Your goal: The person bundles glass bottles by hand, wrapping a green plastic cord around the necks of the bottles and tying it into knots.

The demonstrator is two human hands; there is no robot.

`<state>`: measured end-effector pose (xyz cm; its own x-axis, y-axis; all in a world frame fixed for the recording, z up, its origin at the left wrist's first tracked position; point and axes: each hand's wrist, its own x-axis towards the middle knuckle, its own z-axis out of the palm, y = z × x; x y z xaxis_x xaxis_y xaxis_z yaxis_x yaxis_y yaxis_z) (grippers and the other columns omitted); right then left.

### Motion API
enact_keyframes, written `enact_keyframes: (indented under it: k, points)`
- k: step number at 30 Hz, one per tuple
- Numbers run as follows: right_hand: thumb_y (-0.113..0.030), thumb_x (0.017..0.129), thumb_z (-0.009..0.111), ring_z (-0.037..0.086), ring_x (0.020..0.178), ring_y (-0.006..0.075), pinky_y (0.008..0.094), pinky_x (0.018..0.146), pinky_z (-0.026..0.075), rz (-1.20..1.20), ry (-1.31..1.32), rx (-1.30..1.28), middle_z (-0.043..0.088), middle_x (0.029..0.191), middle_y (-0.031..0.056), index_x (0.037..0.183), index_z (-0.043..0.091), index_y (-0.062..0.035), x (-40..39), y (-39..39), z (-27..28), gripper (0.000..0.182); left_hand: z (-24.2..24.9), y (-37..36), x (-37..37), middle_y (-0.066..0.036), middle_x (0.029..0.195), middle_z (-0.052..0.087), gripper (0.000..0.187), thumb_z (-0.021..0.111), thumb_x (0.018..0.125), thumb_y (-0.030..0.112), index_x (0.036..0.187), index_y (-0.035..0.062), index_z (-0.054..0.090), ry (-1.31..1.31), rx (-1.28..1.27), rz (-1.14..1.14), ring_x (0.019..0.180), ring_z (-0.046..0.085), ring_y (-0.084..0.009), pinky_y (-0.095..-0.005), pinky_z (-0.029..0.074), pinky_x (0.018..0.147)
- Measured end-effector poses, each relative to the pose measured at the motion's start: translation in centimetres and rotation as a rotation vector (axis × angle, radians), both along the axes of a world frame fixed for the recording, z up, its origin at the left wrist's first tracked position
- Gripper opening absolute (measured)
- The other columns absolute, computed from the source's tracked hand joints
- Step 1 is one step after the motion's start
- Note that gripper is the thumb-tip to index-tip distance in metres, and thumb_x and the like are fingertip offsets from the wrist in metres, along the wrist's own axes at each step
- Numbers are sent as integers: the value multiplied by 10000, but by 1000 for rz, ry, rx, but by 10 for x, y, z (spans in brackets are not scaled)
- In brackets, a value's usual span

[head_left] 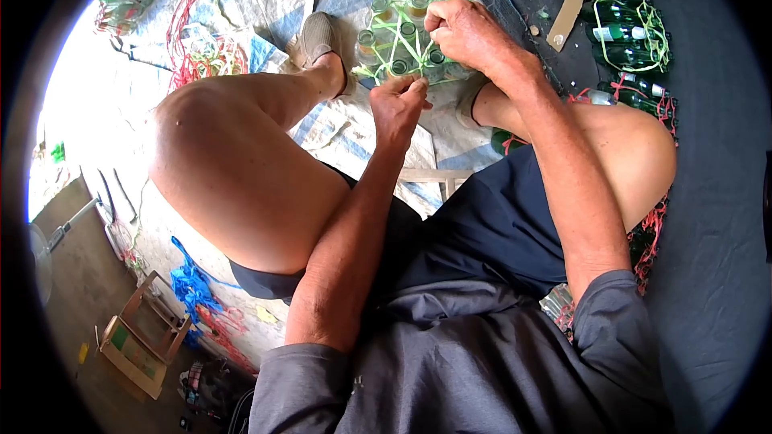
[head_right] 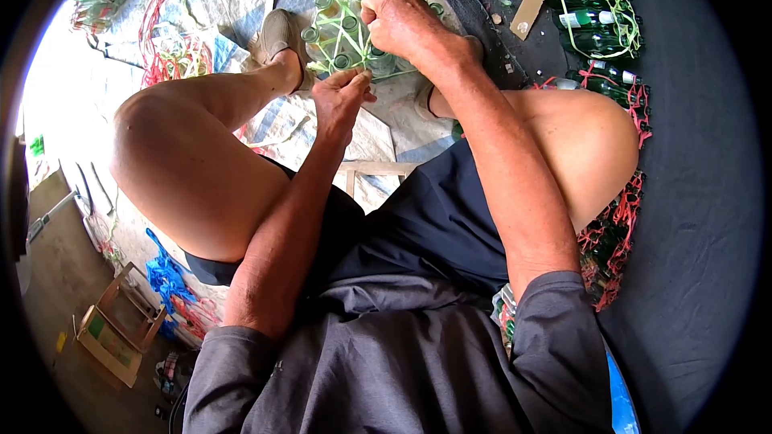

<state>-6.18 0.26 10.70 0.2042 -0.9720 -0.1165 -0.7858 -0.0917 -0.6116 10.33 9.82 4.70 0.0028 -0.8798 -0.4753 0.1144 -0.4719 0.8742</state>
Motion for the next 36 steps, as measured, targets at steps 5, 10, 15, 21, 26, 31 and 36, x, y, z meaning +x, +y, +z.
enact_keyframes:
  k: [5, 10, 15, 21, 26, 31, 36]
  points:
    - [-69, 852, 655, 714, 831, 284, 404, 763, 554, 11, -54, 31, 718, 874, 172, 983, 689, -15, -4, 3, 7, 145, -4, 5, -2, -72, 810, 695, 210, 728, 926, 103, 1030, -79, 736, 157, 92, 101, 647, 639, -132, -275, 558, 628]
    - [-77, 837, 665, 710, 788, 262, 391, 734, 550, 4, 2, 99, 714, 826, 155, 982, 692, -9, -6, 3, 18, 162, -1, 6, -2, -38, 815, 677, 186, 749, 936, 137, 1000, -35, 723, 251, 160, 146, 647, 642, -123, -262, 522, 620]
    - [-78, 825, 666, 708, 772, 250, 386, 719, 547, 9, -5, 127, 718, 819, 152, 948, 701, -6, -10, 8, 25, 147, 2, 7, 0, -16, 784, 660, 163, 770, 933, 160, 980, 17, 709, 327, 234, 194, 646, 649, -122, -264, 525, 635]
    - [-84, 802, 680, 718, 786, 261, 384, 730, 552, 25, 7, 195, 729, 817, 150, 920, 714, -11, -10, 19, 27, 143, 4, 8, 2, -21, 790, 664, 137, 781, 919, 129, 981, 40, 698, 336, 265, 217, 656, 650, -129, -282, 571, 677]
    - [-67, 794, 663, 739, 836, 359, 438, 766, 566, 60, 86, 214, 750, 857, 184, 884, 723, -29, -11, 35, 29, 114, 3, 9, 4, -20, 782, 653, 124, 777, 919, 128, 956, 47, 689, 339, 230, 202, 639, 644, -122, -270, 570, 655]
    - [-86, 813, 652, 719, 930, 418, 480, 806, 564, -1, 199, 166, 743, 920, 210, 887, 724, -44, -21, 41, 14, 111, 2, 12, 4, -18, 784, 656, 117, 756, 920, 124, 950, 33, 688, 321, 205, 195, 623, 640, -118, -259, 534, 620]
    - [-129, 827, 668, 703, 974, 434, 515, 832, 550, -99, 305, 136, 739, 977, 218, 939, 722, -62, -22, 44, 21, 142, 5, 14, 4, -21, 797, 663, 130, 744, 922, 115, 987, 14, 695, 252, 213, 184, 628, 637, -123, -265, 515, 612]
